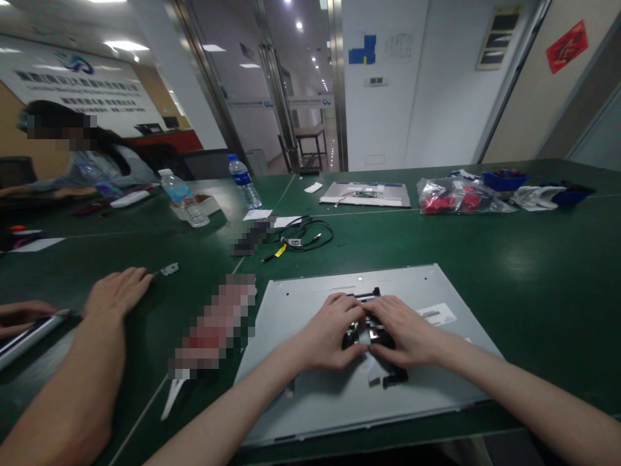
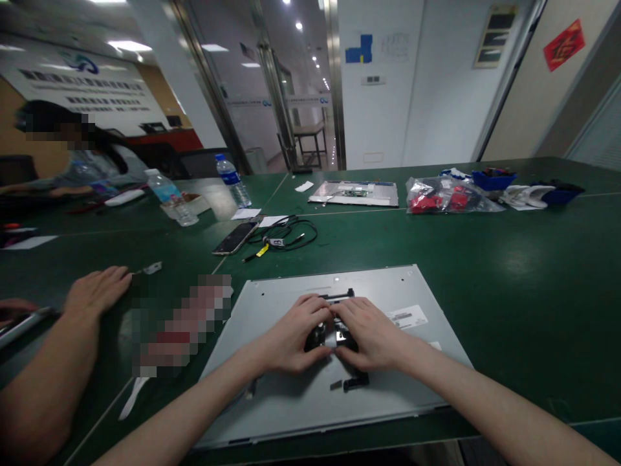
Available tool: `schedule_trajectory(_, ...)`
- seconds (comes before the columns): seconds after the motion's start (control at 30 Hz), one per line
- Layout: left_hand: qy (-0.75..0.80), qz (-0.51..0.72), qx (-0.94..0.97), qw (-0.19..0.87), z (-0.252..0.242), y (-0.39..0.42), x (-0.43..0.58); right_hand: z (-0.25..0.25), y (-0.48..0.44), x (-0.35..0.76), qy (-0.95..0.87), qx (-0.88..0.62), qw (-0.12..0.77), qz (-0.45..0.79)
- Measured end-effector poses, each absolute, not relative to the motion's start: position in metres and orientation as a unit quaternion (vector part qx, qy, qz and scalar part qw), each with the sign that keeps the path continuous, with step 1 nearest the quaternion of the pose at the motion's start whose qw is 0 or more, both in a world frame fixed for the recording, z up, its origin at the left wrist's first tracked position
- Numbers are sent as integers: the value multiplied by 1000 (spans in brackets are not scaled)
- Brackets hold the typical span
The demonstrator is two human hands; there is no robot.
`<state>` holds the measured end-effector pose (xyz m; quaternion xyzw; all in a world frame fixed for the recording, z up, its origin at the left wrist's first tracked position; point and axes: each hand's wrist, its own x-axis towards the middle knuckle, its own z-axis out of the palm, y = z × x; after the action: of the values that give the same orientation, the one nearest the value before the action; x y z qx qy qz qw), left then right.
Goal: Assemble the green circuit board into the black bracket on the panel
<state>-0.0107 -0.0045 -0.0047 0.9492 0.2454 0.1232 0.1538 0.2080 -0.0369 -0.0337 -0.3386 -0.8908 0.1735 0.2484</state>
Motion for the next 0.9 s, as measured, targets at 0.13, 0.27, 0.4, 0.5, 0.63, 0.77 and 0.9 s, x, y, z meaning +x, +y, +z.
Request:
schedule_trajectory(0.13, 244, 124, 949, 157, -5, -5, -11, -32, -37, 208, -891, -334, 254, 176)
schedule_trajectory(0.27, 248, 124, 947, 162, -5, -5, -11, -27, -38, 210, -893, -334, 247, 174)
schedule_trajectory(0.4, 245, 127, 947, 164, -5, -5, -11, -25, -39, 210, -890, -344, 242, 174)
schedule_trajectory(0.5, 245, 127, 947, 163, -6, -5, -11, -27, -38, 210, -890, -345, 243, 171)
schedule_trajectory(0.63, 243, 135, 947, 161, -6, -5, -11, -29, -38, 211, -890, -346, 245, 168)
schedule_trajectory(0.77, 248, 139, 946, 156, -5, -5, -11, -30, -38, 211, -892, -344, 245, 162)
schedule_trajectory(0.9, 244, 140, 947, 158, -5, -4, -11, -30, -37, 211, -890, -346, 250, 162)
